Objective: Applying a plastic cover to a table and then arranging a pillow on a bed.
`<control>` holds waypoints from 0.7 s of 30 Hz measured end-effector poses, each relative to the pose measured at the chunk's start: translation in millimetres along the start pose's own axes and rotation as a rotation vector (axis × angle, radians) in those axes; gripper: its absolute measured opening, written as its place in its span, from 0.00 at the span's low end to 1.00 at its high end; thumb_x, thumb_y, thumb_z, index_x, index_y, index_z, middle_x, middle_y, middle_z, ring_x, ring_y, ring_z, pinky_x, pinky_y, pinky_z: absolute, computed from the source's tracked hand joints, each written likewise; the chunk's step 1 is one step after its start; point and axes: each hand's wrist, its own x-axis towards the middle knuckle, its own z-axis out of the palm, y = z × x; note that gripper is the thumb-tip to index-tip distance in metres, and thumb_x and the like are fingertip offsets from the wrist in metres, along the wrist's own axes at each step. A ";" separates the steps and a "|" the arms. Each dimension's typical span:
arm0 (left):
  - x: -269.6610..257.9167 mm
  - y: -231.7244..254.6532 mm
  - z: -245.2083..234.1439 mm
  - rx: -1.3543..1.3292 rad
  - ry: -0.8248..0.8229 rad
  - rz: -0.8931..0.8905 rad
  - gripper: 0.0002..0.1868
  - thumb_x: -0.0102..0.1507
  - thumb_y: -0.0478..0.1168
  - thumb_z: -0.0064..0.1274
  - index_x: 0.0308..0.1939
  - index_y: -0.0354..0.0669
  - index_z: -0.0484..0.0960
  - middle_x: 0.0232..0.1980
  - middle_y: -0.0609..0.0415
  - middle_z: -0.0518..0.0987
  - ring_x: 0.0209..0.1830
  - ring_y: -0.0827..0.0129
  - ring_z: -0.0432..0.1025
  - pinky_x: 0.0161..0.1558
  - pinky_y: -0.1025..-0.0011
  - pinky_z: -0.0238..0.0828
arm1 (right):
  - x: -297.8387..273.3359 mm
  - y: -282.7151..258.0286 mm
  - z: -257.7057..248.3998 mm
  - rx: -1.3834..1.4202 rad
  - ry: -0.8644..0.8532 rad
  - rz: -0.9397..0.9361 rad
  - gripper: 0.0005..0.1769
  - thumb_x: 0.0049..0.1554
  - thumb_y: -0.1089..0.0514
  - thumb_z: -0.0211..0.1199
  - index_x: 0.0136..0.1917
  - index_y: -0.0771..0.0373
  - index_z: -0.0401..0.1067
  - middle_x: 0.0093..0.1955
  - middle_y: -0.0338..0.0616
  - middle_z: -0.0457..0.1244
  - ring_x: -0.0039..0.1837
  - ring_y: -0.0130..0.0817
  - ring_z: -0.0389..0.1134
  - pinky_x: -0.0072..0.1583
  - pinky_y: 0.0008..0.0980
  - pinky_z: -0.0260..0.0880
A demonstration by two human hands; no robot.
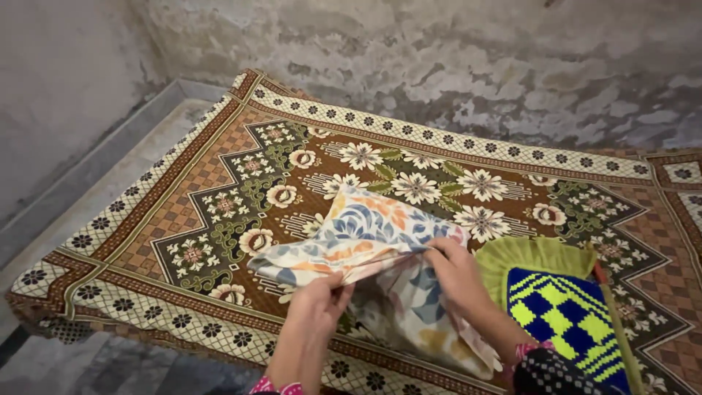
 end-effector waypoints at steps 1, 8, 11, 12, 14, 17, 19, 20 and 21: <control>0.2 2.2 0.6 0.000 -0.002 0.003 0.15 0.65 0.28 0.52 0.55 0.41 0.76 0.50 0.49 0.80 0.45 0.61 0.75 0.45 0.66 0.79 | 3.7 7.7 -1.7 0.001 0.001 -0.003 0.13 0.57 0.54 0.57 0.48 0.64 0.76 0.36 0.46 0.67 0.41 0.35 0.68 0.44 0.34 0.67; -7.6 17.5 -1.3 -0.007 -0.040 0.004 0.19 0.64 0.24 0.48 0.59 0.33 0.74 0.51 0.43 0.79 0.42 0.59 0.73 0.41 0.66 0.75 | 8.0 5.1 -24.5 0.222 -0.114 0.142 0.10 0.54 0.56 0.67 0.42 0.66 0.81 0.34 0.35 0.66 0.38 0.24 0.62 0.40 0.27 0.61; -3.9 21.9 -9.8 -0.016 -0.113 0.025 0.22 0.63 0.24 0.44 0.61 0.38 0.72 0.52 0.44 0.78 0.42 0.58 0.73 0.39 0.65 0.71 | 15.1 20.0 -33.3 0.176 -0.061 0.159 0.12 0.54 0.53 0.68 0.42 0.65 0.81 0.34 0.35 0.67 0.37 0.23 0.63 0.41 0.26 0.63; -3.1 22.8 -14.2 0.028 -0.174 0.026 0.23 0.63 0.25 0.42 0.61 0.42 0.72 0.52 0.46 0.78 0.42 0.58 0.73 0.38 0.65 0.69 | 17.8 28.8 -35.3 0.131 -0.024 0.134 0.13 0.54 0.51 0.68 0.43 0.64 0.81 0.34 0.35 0.68 0.37 0.22 0.63 0.40 0.25 0.63; -26.8 24.0 -5.8 0.036 -0.122 0.007 0.21 0.64 0.26 0.41 0.62 0.36 0.71 0.53 0.43 0.77 0.44 0.55 0.74 0.41 0.61 0.72 | 22.8 30.3 -35.0 0.137 0.084 0.117 0.14 0.56 0.50 0.67 0.43 0.64 0.79 0.34 0.36 0.66 0.37 0.23 0.62 0.40 0.27 0.62; -45.2 23.2 11.9 -0.006 -0.097 -0.006 0.19 0.67 0.29 0.38 0.62 0.32 0.71 0.53 0.40 0.78 0.47 0.51 0.75 0.47 0.54 0.76 | 31.1 16.6 -33.2 0.137 0.245 0.088 0.16 0.59 0.49 0.66 0.44 0.65 0.77 0.34 0.39 0.63 0.37 0.25 0.59 0.39 0.29 0.59; -54.3 21.3 24.7 -0.054 -0.122 -0.005 0.19 0.67 0.31 0.35 0.61 0.34 0.72 0.53 0.40 0.79 0.48 0.49 0.77 0.49 0.51 0.78 | 31.5 4.0 -31.7 0.134 0.300 0.080 0.16 0.60 0.48 0.66 0.45 0.65 0.77 0.34 0.41 0.61 0.37 0.27 0.58 0.39 0.30 0.57; -61.4 18.2 27.8 -0.064 -0.149 -0.012 0.19 0.68 0.33 0.35 0.60 0.36 0.74 0.53 0.41 0.80 0.49 0.51 0.77 0.52 0.50 0.78 | 26.4 -0.7 -30.1 0.022 0.332 -0.028 0.15 0.57 0.49 0.68 0.45 0.65 0.77 0.35 0.41 0.63 0.37 0.29 0.62 0.39 0.30 0.62; -68.1 15.3 30.8 -0.074 -0.176 -0.020 0.19 0.69 0.35 0.34 0.59 0.38 0.75 0.53 0.43 0.82 0.50 0.54 0.78 0.55 0.49 0.78 | 21.5 -5.2 -28.1 -0.090 0.362 -0.136 0.15 0.53 0.50 0.70 0.45 0.64 0.77 0.36 0.40 0.65 0.37 0.30 0.66 0.40 0.29 0.66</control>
